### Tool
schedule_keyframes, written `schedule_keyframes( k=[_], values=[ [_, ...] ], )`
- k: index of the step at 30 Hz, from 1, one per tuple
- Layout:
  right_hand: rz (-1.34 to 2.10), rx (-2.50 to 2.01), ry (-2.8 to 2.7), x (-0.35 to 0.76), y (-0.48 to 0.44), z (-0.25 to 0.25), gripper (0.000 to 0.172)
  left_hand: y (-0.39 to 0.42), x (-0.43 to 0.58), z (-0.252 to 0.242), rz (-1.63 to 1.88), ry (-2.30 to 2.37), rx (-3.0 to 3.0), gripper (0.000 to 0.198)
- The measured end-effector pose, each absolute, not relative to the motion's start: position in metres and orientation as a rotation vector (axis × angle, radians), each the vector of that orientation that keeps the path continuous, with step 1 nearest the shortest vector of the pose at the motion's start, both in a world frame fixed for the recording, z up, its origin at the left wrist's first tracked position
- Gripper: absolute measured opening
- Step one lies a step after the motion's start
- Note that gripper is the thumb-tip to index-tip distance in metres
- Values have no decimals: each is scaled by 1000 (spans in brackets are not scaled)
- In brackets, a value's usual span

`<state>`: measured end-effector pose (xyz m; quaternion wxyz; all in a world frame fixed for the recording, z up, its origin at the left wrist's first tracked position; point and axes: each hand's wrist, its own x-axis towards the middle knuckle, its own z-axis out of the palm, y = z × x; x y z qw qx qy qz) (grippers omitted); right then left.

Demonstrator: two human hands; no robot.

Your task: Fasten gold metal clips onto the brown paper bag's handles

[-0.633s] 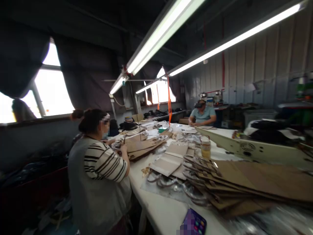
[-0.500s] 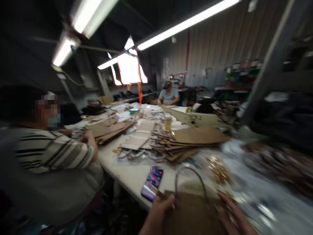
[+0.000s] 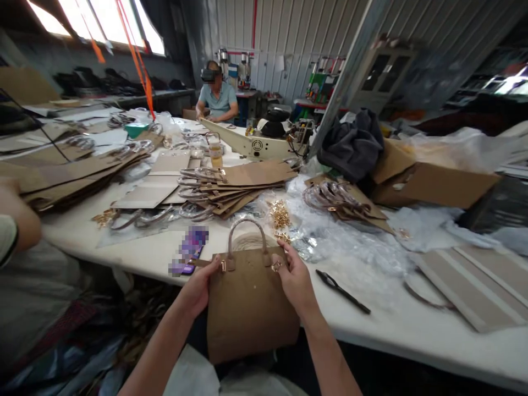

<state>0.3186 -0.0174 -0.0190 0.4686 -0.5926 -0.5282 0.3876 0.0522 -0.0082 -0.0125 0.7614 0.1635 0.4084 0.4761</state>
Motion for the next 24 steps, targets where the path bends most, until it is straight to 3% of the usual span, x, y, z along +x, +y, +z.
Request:
schedule_keyframes(
  k=[8, 12, 15, 20, 24],
  values=[
    [904, -1528, -1396, 314, -18, -6, 62, -4, 42, -23, 947, 967, 566, 60],
    [1036, -1498, -1454, 325, -25, 12, 74, 4, 35, -30, 893, 952, 461, 60],
    [1122, -1465, -1589, 350, -22, 25, 82, 8, 33, -30, 881, 994, 297, 45],
    [695, -1639, -1633, 396, 34, 41, 43, 15, 38, -30, 928, 1001, 247, 29],
    [394, -1916, -1902, 402, 100, 38, 38, 14, 42, -29, 940, 966, 360, 35]
  ],
)
